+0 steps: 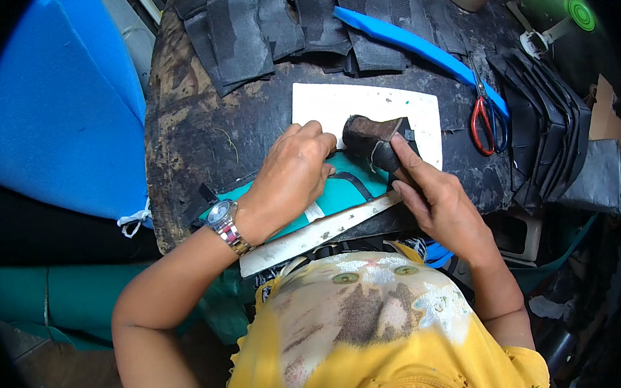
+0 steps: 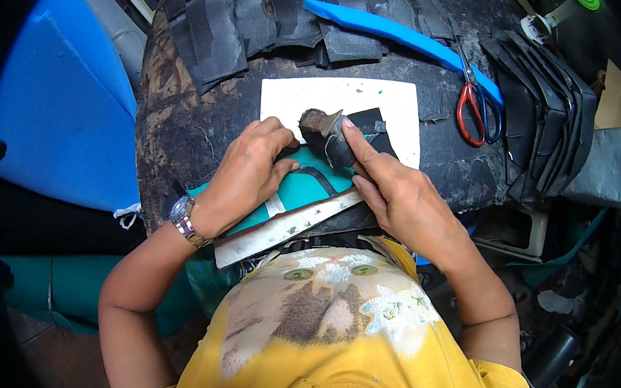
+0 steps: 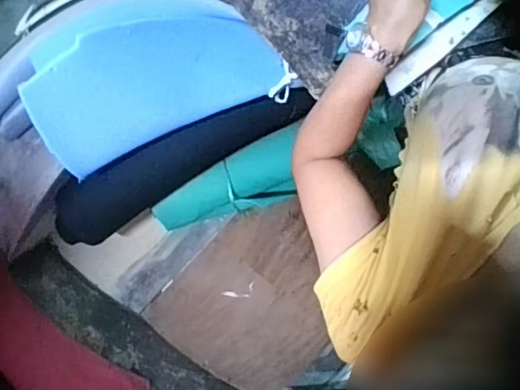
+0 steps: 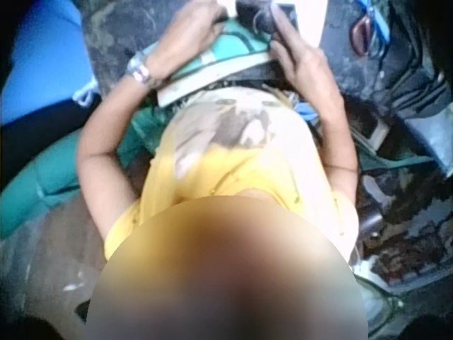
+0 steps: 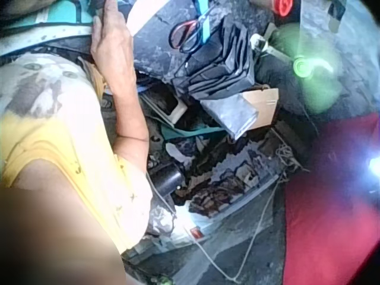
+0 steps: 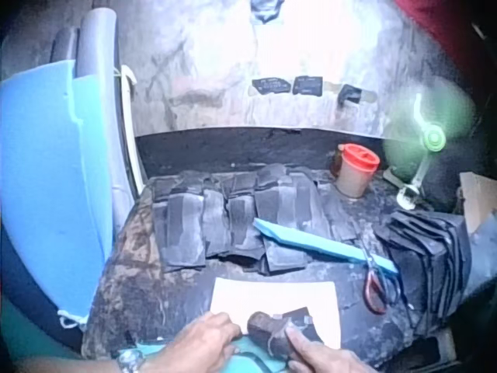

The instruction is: The person assembles a green and black footwear item by cutting a blue foam strip, placing it inside the shoe, and hammering the edges to secure the material. The person repeatedly folds and presses the shoe parts together while using a hammer to flatten seams.

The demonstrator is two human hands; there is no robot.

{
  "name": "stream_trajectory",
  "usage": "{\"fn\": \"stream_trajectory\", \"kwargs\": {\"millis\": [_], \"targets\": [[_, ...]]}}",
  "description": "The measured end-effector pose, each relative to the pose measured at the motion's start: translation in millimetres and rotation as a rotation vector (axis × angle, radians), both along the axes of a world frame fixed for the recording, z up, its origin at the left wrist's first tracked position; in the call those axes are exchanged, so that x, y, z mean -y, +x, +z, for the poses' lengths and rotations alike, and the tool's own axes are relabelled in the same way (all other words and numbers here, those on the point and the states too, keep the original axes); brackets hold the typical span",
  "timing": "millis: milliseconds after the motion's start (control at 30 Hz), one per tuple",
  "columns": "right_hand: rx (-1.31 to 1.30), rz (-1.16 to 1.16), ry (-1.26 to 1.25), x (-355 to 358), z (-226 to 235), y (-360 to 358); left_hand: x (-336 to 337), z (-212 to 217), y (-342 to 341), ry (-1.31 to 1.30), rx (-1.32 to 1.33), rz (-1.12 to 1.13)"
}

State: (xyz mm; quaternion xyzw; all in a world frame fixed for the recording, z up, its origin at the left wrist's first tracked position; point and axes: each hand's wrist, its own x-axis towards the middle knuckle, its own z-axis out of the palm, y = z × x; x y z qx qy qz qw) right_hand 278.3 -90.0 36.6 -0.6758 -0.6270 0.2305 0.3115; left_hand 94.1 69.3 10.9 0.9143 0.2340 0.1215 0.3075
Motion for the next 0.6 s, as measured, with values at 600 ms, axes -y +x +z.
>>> {"fn": "stream_trajectory", "kwargs": {"millis": [600], "targets": [[-0.017,0.021,0.027,-3,-4,-8,-8,2,-15,-0.02,-0.039,-0.006]]}}
